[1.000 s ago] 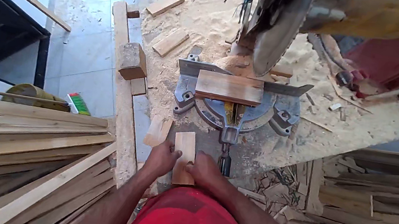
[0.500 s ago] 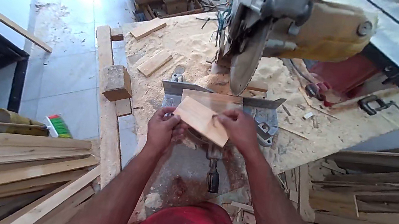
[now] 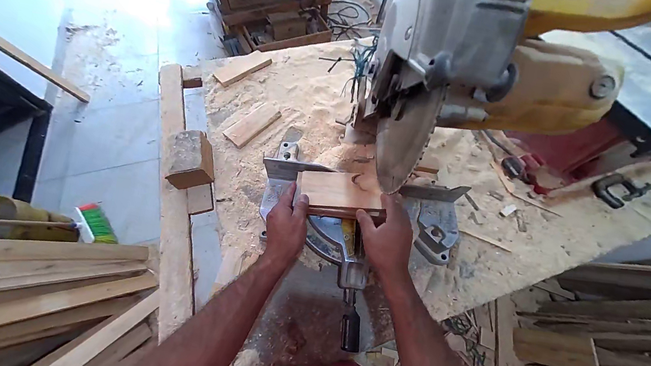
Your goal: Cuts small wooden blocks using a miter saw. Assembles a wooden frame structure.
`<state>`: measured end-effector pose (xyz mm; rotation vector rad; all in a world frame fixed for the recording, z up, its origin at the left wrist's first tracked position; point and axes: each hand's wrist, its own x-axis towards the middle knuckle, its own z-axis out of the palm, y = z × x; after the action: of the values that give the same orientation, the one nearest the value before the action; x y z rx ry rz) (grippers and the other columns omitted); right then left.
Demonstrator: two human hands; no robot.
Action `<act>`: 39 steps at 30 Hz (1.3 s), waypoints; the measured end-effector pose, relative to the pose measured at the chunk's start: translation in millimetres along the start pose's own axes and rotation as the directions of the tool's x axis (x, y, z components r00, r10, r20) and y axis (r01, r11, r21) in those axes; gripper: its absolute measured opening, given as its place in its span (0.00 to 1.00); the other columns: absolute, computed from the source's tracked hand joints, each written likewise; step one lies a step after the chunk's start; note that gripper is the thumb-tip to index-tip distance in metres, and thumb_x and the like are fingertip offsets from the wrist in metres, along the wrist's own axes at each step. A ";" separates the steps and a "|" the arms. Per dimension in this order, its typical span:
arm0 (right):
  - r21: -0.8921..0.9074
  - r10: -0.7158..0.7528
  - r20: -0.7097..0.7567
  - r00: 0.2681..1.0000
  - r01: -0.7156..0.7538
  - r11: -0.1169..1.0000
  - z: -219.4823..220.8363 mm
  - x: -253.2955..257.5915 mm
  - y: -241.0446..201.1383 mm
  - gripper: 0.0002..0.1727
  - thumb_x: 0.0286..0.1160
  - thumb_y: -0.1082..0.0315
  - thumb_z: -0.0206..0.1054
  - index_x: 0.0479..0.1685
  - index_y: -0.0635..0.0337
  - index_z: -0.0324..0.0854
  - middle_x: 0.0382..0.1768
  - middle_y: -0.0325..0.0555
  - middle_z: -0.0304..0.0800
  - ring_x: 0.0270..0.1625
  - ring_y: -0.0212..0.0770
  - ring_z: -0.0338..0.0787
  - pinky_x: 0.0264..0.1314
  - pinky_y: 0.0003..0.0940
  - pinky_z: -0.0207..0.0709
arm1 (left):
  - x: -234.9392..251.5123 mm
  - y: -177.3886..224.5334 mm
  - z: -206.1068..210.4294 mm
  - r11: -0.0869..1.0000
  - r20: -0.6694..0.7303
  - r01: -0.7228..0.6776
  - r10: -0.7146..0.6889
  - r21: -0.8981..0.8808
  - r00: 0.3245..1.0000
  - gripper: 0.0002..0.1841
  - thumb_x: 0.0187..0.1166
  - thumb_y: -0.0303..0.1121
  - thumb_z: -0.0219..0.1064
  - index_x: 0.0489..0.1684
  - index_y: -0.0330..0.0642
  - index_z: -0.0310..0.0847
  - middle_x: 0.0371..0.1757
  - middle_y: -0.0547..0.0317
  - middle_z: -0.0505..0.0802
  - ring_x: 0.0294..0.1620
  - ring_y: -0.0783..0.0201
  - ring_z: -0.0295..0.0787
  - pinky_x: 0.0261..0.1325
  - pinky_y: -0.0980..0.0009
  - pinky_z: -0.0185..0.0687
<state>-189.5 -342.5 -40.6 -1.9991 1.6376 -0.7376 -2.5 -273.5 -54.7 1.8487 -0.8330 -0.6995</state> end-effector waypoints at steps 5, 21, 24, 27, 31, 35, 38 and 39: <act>0.022 -0.010 -0.070 0.998 0.011 1.000 10.1 -1.0 -1.1 0.29 0.72 0.50 0.77 0.68 0.57 0.84 0.73 0.49 0.86 0.83 0.52 0.77 0.90 0.64 0.57 | 2.6 0.3 6.5 1.000 -0.055 -0.007 0.007 0.004 0.998 0.25 0.96 0.43 0.45 0.85 0.45 0.71 0.71 0.49 0.90 0.72 0.57 0.87 0.78 0.49 0.77; 0.400 0.231 -0.086 0.969 -0.179 0.899 -9.4 -3.4 16.0 0.35 0.77 0.51 0.71 0.81 0.57 0.73 0.80 0.51 0.78 0.77 0.45 0.82 0.77 0.51 0.78 | 22.7 5.2 0.3 0.990 0.082 0.090 -0.081 -0.111 0.993 0.21 0.88 0.41 0.61 0.75 0.45 0.79 0.58 0.53 0.95 0.59 0.60 0.93 0.68 0.51 0.87; 0.479 0.420 0.085 0.903 -0.407 0.778 -19.4 7.5 26.2 0.29 0.82 0.55 0.68 0.78 0.62 0.75 0.68 0.55 0.87 0.69 0.48 0.88 0.73 0.53 0.80 | 27.8 14.1 -8.3 0.974 0.164 0.179 -0.155 -0.141 0.974 0.17 0.86 0.39 0.62 0.66 0.40 0.83 0.53 0.49 0.95 0.55 0.57 0.94 0.63 0.50 0.89; 0.409 0.410 0.169 0.897 -0.442 0.798 -20.9 16.6 34.5 0.21 0.85 0.54 0.65 0.67 0.57 0.86 0.55 0.49 0.93 0.57 0.46 0.91 0.63 0.54 0.82 | 32.9 22.3 -12.3 0.967 0.182 0.223 -0.198 -0.126 0.963 0.15 0.87 0.39 0.64 0.59 0.37 0.84 0.50 0.49 0.96 0.52 0.57 0.95 0.61 0.52 0.90; 0.403 0.375 0.200 0.905 -0.425 0.811 -20.7 22.1 41.9 0.19 0.84 0.55 0.68 0.65 0.55 0.87 0.53 0.46 0.95 0.55 0.42 0.93 0.62 0.51 0.86 | 30.4 23.1 -8.3 0.950 0.118 0.223 -0.201 -0.218 0.972 0.14 0.86 0.35 0.65 0.59 0.36 0.85 0.49 0.48 0.96 0.50 0.57 0.96 0.59 0.53 0.92; 0.487 0.348 0.233 0.908 -0.419 0.766 -19.2 24.2 50.5 0.19 0.82 0.58 0.70 0.65 0.58 0.86 0.53 0.47 0.95 0.54 0.41 0.94 0.63 0.47 0.88 | 29.4 13.8 -0.6 0.963 0.066 0.168 -0.158 -0.208 0.985 0.15 0.88 0.37 0.62 0.63 0.40 0.85 0.51 0.50 0.96 0.52 0.58 0.95 0.60 0.52 0.91; 0.497 0.343 0.241 0.908 -0.419 0.760 -19.4 25.6 51.7 0.18 0.82 0.58 0.70 0.64 0.58 0.87 0.53 0.47 0.95 0.54 0.41 0.94 0.62 0.46 0.88 | 30.1 12.5 0.6 0.975 0.058 0.153 -0.146 -0.164 0.988 0.16 0.89 0.39 0.60 0.64 0.41 0.84 0.52 0.50 0.95 0.54 0.58 0.95 0.61 0.50 0.90; 0.494 0.345 0.238 0.908 -0.419 0.762 -20.1 25.9 50.5 0.18 0.81 0.58 0.71 0.62 0.58 0.87 0.52 0.47 0.95 0.53 0.41 0.94 0.61 0.46 0.88 | 30.3 12.8 0.4 0.980 0.053 0.149 -0.143 -0.131 0.988 0.16 0.90 0.40 0.59 0.63 0.41 0.85 0.51 0.50 0.96 0.54 0.58 0.95 0.61 0.50 0.90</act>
<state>-236.1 -377.8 -54.8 -1.2358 1.4816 -0.7757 12.3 -301.6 -46.3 1.7909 -0.6651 -0.8697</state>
